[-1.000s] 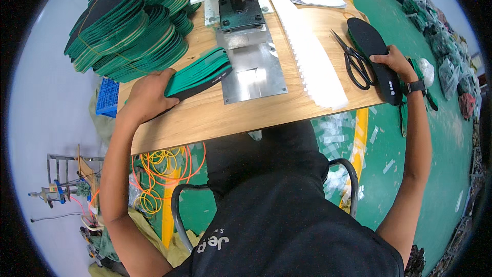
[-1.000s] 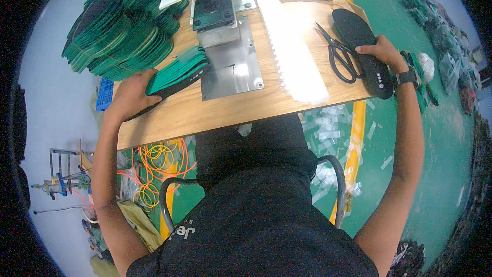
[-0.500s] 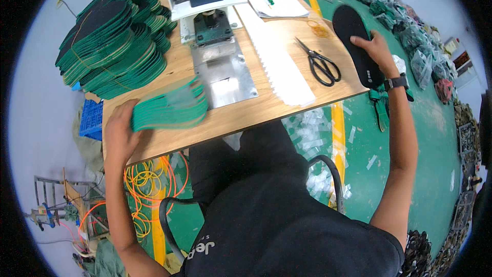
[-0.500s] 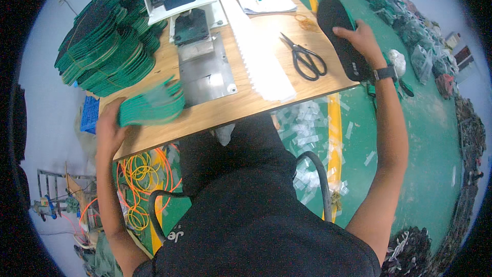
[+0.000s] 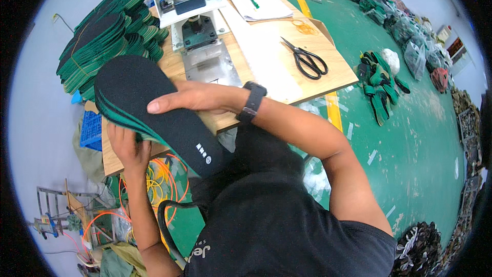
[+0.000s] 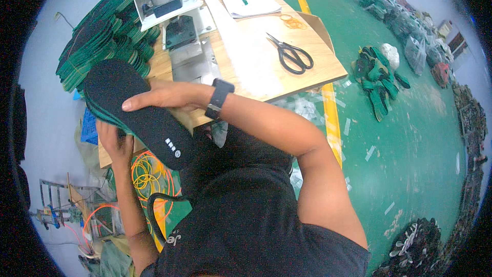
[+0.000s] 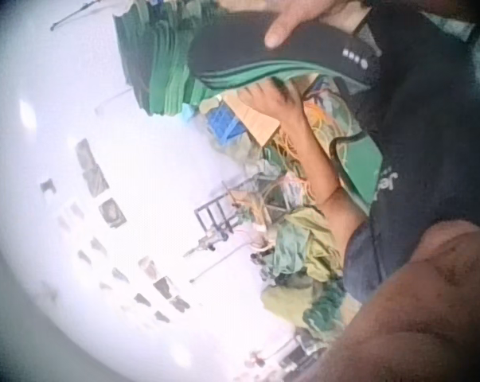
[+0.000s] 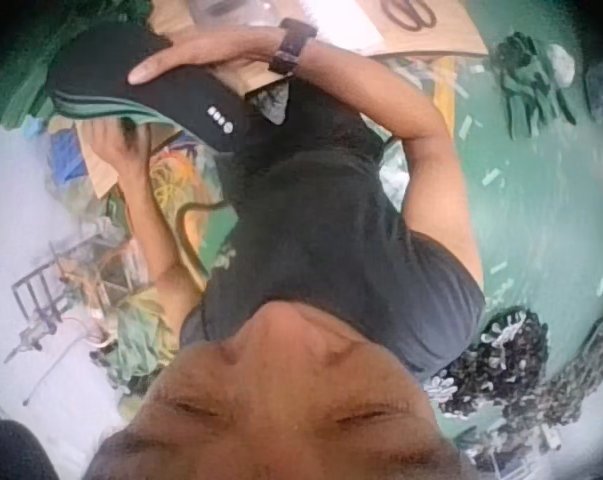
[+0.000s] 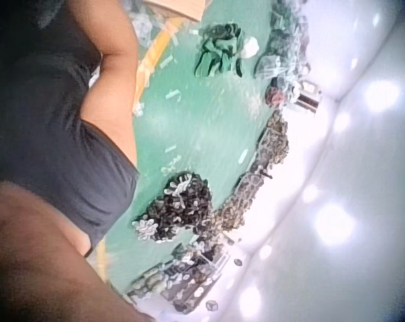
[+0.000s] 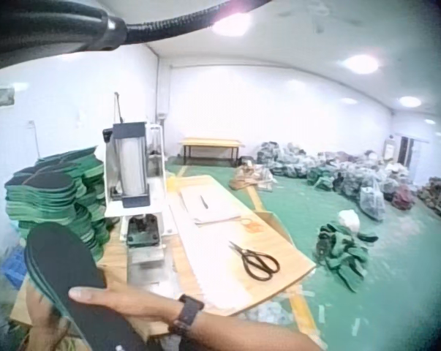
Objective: The person stacks green shoe insoles, cuts a strip of circular size labels using scissors, and applies individual labels to the heel area of the insoles one by one.
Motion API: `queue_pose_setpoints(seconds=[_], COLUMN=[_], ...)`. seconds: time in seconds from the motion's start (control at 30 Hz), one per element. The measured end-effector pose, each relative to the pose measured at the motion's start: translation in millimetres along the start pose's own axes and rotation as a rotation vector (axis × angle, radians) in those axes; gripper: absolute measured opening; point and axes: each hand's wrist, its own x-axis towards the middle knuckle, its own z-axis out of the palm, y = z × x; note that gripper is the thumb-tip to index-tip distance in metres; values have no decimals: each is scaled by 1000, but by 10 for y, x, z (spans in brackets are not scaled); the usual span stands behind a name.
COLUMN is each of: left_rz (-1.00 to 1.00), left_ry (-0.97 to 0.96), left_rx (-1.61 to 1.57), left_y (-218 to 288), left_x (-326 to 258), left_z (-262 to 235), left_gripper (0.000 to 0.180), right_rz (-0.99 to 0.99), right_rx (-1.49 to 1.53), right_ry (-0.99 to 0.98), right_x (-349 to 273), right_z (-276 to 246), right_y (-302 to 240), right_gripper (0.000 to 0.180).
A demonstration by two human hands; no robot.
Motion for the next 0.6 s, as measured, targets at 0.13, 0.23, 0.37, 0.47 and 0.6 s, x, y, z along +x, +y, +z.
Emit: queue_pose_setpoints(seconds=[0.13, 0.23, 0.37, 0.47, 0.6], left_rz=[-522, -691, -630, -524, -465], left_ry=[87, -12, 125, -78, -109], left_rx=[-385, -355, -565, -584, -502], left_y=[-365, -810, -959, -970, -928], left_x=[-576, -1142, -915, -1063, -989], left_z=[-247, -928, -923, -641, -466], left_gripper=[39, 58, 98, 120, 126], right_rz=[-206, -62, -272, -95, -28], right_rx=[-212, -919, -1486, -1588, -1547], right_ry=[-215, -140, -56, -96, -236], right_x=[463, 750, 858, 885, 1097], right_z=[176, 422, 172, 1, 51], right_y=[16, -319, 126, 573, 378], right_gripper=[74, 93, 96, 98, 102])
